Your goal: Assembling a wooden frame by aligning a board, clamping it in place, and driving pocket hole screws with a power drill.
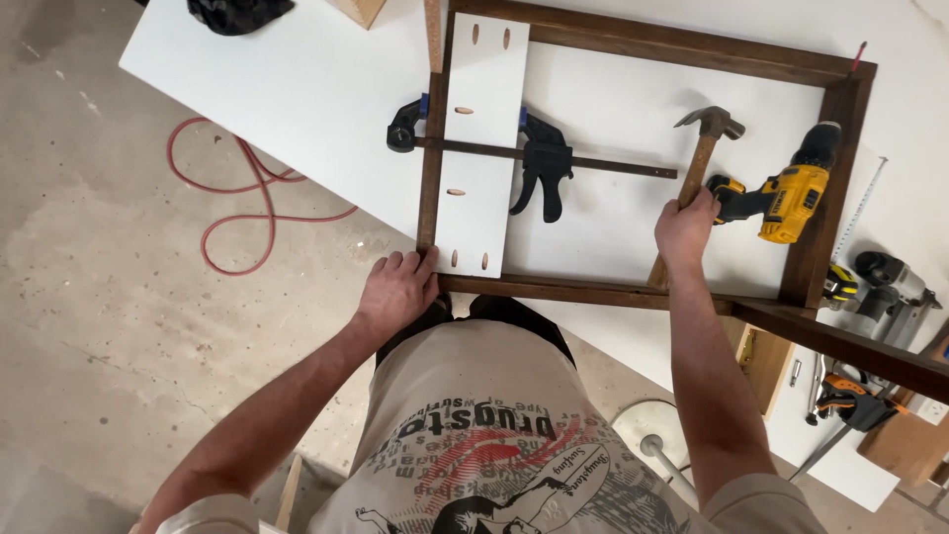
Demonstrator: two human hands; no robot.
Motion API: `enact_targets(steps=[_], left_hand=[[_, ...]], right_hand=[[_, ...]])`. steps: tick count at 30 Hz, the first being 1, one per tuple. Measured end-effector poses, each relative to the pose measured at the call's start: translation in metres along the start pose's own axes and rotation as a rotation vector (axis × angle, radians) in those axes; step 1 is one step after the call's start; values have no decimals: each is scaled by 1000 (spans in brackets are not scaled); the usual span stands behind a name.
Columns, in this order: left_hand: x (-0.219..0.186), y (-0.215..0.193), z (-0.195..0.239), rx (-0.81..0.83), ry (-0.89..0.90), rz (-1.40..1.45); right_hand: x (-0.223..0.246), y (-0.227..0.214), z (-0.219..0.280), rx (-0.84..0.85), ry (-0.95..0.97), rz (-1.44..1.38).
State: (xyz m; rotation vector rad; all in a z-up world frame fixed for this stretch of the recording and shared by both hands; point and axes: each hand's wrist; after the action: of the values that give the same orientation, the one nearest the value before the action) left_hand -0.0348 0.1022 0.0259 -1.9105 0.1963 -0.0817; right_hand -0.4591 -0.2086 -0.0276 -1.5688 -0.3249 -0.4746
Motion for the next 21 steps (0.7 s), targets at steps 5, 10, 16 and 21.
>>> enact_targets(steps=[5, 10, 16, 21], left_hand=[[-6, -6, 7, 16, 3, 20], [13, 11, -4, -14, -48, 162], [94, 1, -94, -134, -642, 555], [136, 26, -142, 21, -1203, 1181]], right_hand=[[-36, 32, -14, 80, 101, 70], [-48, 52, -20, 78, 141, 112], [-17, 29, 6, -155, -69, 201], [130, -12, 74, 193, 317, -523]])
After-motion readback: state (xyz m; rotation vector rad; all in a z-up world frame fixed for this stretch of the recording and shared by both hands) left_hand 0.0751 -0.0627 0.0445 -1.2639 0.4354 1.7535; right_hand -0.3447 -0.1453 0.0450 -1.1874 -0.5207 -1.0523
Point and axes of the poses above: each hand's wrist, its own z-axis away from the middle knuckle, its own y-axis out of the palm, x = y × z, and after that the axes turned 7 degrees about y, right-handed
